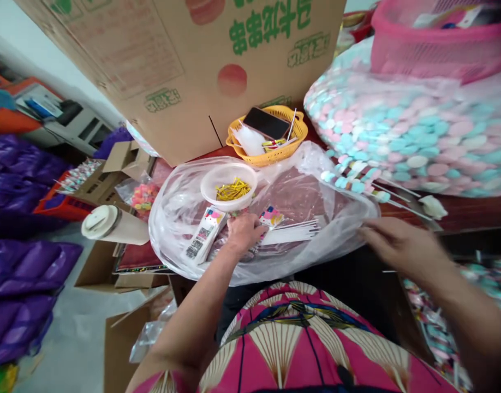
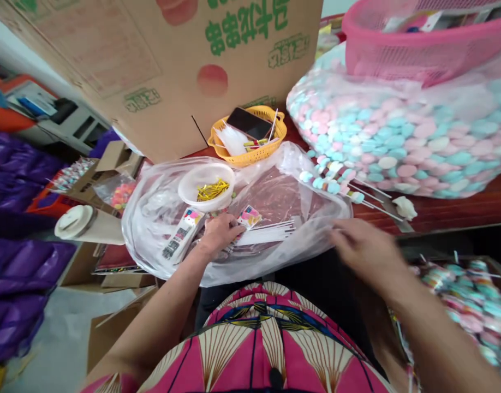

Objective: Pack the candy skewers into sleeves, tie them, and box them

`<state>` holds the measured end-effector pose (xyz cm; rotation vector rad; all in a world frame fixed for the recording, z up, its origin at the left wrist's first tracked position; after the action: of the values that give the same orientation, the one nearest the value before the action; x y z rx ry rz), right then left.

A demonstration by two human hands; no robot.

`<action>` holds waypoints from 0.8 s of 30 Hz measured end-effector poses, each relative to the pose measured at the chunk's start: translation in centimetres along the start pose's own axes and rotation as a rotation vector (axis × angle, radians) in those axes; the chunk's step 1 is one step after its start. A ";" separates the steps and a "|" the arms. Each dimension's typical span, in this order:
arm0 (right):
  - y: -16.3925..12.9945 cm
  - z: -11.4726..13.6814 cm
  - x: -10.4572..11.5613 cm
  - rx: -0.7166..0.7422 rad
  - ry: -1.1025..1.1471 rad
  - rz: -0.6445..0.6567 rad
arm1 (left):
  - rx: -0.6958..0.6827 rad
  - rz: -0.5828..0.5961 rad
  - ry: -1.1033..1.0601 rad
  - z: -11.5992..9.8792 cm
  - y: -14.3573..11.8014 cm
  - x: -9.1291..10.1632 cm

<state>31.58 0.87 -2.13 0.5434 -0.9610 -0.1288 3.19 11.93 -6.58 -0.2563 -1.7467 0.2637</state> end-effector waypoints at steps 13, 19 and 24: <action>7.5 3.4 -14.1 0.105 0.035 0.319 | -0.102 -0.133 -0.103 0.3 0.7 -0.4; 6.5 1.6 -11.7 0.025 0.078 0.185 | -0.089 -0.232 -0.170 1.0 0.5 -0.6; 6.2 1.8 -12.4 0.024 0.158 0.146 | -0.138 -0.266 -0.264 1.3 0.7 -0.7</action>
<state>22.19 9.69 -7.48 0.4959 -0.8455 0.0555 2.08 12.33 -7.67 -0.0879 -2.0398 -0.0183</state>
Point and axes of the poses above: each hand's wrist, its own y-axis towards the middle knuckle, its own x-axis out of the back of the hand, z = x × y, the point moved 7 cm from there along y, towards the middle knuckle, and after that the axes turned 12 degrees about x, right-handed, at the moved point
